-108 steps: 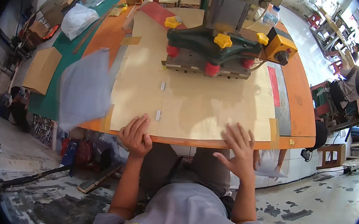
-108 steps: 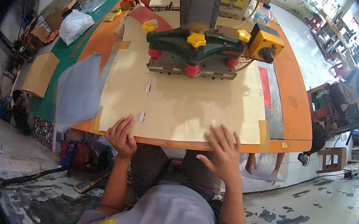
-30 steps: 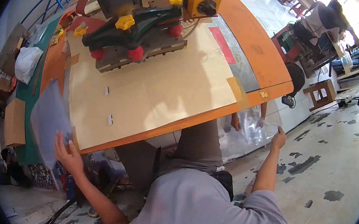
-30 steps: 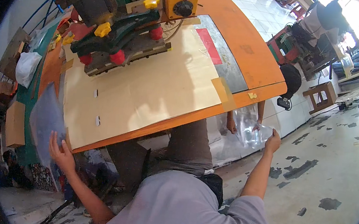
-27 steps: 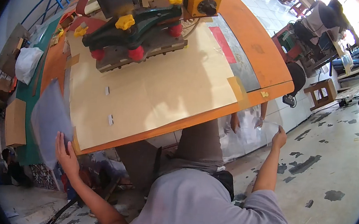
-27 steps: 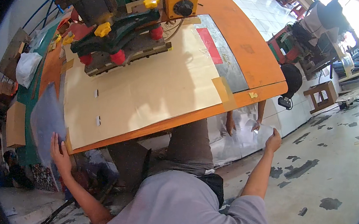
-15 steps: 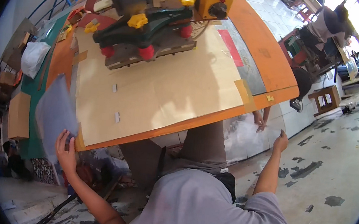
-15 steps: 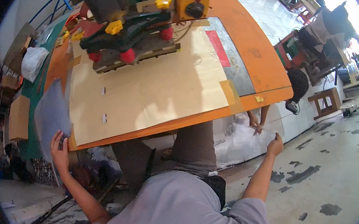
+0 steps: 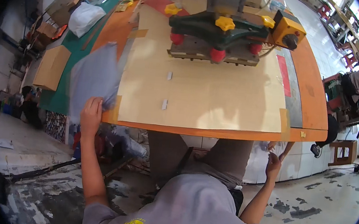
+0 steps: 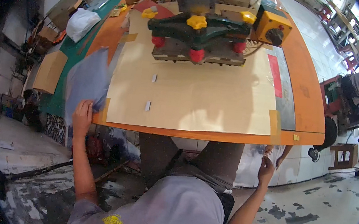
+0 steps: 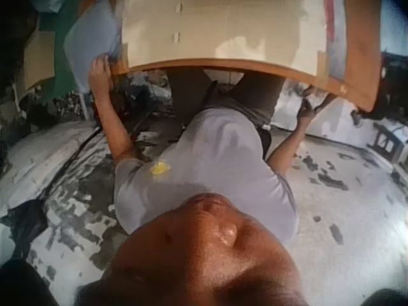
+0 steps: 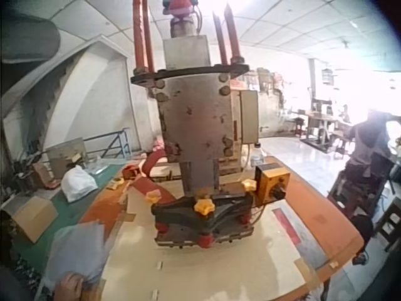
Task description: The person assembles plastic sheets by placing a thin transparent sheet onto a larger translucent base sheet on a workstation and then using a heat-press machine to bond them.
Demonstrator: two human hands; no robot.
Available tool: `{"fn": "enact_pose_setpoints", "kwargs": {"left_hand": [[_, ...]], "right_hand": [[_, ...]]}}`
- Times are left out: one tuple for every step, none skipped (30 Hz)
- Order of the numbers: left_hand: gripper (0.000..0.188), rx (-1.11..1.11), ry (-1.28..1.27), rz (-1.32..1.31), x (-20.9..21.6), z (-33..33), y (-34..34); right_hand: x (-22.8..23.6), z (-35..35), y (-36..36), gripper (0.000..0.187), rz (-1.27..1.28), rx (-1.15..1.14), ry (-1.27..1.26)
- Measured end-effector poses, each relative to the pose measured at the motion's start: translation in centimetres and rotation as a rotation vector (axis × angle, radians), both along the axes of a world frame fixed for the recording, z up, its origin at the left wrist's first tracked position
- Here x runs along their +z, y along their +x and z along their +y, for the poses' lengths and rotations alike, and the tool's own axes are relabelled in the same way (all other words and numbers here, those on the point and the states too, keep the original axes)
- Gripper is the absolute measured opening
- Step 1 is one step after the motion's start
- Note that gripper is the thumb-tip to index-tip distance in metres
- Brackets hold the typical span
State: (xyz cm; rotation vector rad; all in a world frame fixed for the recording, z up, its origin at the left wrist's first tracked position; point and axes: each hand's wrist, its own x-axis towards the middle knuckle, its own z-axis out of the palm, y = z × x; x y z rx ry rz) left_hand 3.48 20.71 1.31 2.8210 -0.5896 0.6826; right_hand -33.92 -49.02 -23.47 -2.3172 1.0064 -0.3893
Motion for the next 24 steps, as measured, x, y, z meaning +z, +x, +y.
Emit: {"fn": "enact_pose_setpoints", "kwargs": {"left_hand": [[0.008,0.038,0.001,0.032,0.4,0.4,-0.3],[0.008,0.042,-0.001,0.028,0.6,0.0,-0.1],[0.009,0.076,-0.128,0.136,0.8,-0.4,0.0],[0.009,0.110,-0.254,0.244,1.1,-0.5,0.2],[0.009,0.119,-0.251,0.239,1.0,-0.2,0.5],[0.010,0.084,-0.345,0.262,0.5,0.1,0.8],[0.010,0.046,-0.441,0.288,0.3,0.4,1.0],[0.010,0.050,-0.441,0.287,0.5,0.0,1.0],[0.011,0.050,-0.467,0.288,0.6,-1.0,1.0],[0.012,0.054,-0.491,0.287,0.8,-1.5,1.0],[0.012,0.059,-0.493,0.284,0.8,-1.4,1.2],[0.014,0.022,-0.335,0.190,0.7,-1.3,1.5],[0.016,-0.018,-0.178,0.102,0.4,-1.2,1.6],[0.016,-0.018,-0.179,0.103,0.1,-1.1,1.7],[0.018,-0.008,-0.168,0.080,-0.2,-0.9,1.8],[0.020,0.003,-0.156,0.055,-0.3,-0.6,1.9],[0.020,0.001,-0.158,0.055,-0.4,-0.6,2.2],[0.018,0.114,-0.318,0.156,-0.4,-0.7,2.4],[0.017,0.232,-0.476,0.254,-0.2,-0.4,2.5],[0.017,0.235,-0.477,0.252,-0.5,0.2,2.9],[0.017,0.215,-0.561,0.223,-1.2,1.1,3.6],[0.018,0.196,-0.645,0.194,-1.6,2.2,4.2],[0.018,0.198,-0.645,0.193,-1.5,3.1,4.6],[0.018,0.167,-0.769,0.231,-1.4,3.9,5.2]], "right_hand": [[3.0,2.4,2.8,0.020,-0.004,0.088,0.053],[4.5,3.6,4.2,0.019,-0.083,0.163,0.068],[6.5,4.8,5.8,0.019,-0.089,0.171,0.071],[9.2,6.1,7.1,0.020,-0.042,0.257,0.100],[12.0,7.6,8.5,0.022,0.006,0.345,0.130],[14.6,9.3,9.7,0.020,-0.019,0.452,0.049],[17.3,11.0,10.6,0.020,-0.020,0.459,0.051],[19.9,12.5,11.3,0.017,-0.050,0.564,0.074],[21.9,13.8,11.8,0.015,-0.078,0.665,0.095],[23.3,14.8,12.2,0.015,-0.078,0.670,0.095],[24.4,15.7,12.6,0.015,-0.193,0.706,0.061],[24.9,16.3,13.1,0.015,-0.308,0.741,0.028],[25.0,16.9,13.7,0.015,-0.303,0.741,0.026],[24.6,17.4,14.6,0.017,-0.410,0.686,-0.085],[24.0,17.5,15.3,0.020,-0.515,0.628,-0.197],[22.9,17.5,16.0,0.029,-0.517,0.623,-0.307],[22.3,17.5,16.5,0.029,-0.517,0.622,-0.309],[21.8,17.6,16.9,0.028,-0.486,0.589,-0.341],[21.5,17.7,17.2,0.028,-0.459,0.560,-0.369],[21.2,17.7,17.3,0.028,-0.462,0.563,-0.369],[21.0,17.5,17.2,0.027,-0.467,0.569,-0.370],[20.8,17.5,17.1,0.026,-0.471,0.575,-0.370],[20.9,17.6,17.1,0.026,-0.472,0.577,-0.369],[21.0,17.7,17.1,0.026,-0.464,0.576,-0.371]]}}
